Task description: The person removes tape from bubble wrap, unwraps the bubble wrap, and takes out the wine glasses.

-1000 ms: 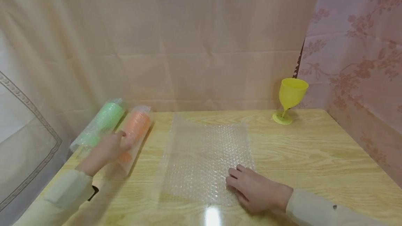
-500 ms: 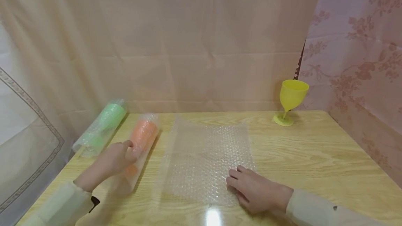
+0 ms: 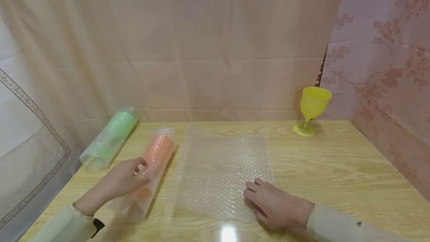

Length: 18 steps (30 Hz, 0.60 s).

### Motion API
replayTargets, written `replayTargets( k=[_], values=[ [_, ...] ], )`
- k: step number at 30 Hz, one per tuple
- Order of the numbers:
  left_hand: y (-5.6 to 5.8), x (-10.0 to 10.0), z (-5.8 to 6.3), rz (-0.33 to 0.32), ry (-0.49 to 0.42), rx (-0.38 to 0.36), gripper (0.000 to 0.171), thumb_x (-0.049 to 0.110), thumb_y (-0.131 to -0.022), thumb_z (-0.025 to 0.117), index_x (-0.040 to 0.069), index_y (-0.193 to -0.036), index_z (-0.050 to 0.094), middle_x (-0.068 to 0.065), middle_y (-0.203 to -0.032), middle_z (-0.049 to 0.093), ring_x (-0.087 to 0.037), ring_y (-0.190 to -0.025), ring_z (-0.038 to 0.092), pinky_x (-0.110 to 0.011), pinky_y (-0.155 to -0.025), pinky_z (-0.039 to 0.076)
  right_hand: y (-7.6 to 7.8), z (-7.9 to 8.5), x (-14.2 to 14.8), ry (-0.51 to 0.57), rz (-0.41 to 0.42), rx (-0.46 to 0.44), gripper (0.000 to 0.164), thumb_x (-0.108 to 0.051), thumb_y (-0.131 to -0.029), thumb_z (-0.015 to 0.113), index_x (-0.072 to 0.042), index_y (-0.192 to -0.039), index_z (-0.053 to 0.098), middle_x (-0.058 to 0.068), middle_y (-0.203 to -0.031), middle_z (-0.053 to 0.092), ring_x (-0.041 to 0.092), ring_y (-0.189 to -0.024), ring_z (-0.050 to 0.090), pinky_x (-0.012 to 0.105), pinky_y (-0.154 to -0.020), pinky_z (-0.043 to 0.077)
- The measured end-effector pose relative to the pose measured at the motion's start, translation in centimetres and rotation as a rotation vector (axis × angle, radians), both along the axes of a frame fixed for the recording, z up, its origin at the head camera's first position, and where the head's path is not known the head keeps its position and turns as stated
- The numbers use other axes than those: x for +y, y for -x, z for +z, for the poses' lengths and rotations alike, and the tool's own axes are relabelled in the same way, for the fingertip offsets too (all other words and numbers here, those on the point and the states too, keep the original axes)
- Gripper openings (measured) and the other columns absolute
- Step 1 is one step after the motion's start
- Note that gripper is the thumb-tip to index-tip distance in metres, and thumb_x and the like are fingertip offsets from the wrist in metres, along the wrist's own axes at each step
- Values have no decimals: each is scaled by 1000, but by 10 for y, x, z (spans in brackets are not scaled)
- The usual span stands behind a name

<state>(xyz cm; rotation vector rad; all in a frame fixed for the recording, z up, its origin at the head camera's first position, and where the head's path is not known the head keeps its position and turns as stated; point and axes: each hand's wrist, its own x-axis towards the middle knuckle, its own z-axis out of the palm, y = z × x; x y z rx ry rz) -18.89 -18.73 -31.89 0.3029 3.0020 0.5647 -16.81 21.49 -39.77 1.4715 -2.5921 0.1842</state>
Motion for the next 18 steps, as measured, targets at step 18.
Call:
replayTargets(
  k=[18],
  values=[
    [22, -31, -11, 189, -173, -109, 70, 48, -86, 64, -12, -120, 51, -31, -114, 62, -38, -99, 63, -41, -72, 55, 2, -2, 1, -8, -5, -9, 24, -17, -78, 67, -23, -92, 49, -15, -90, 39, -1, -82, 34, 21, -75, 36]
  ],
)
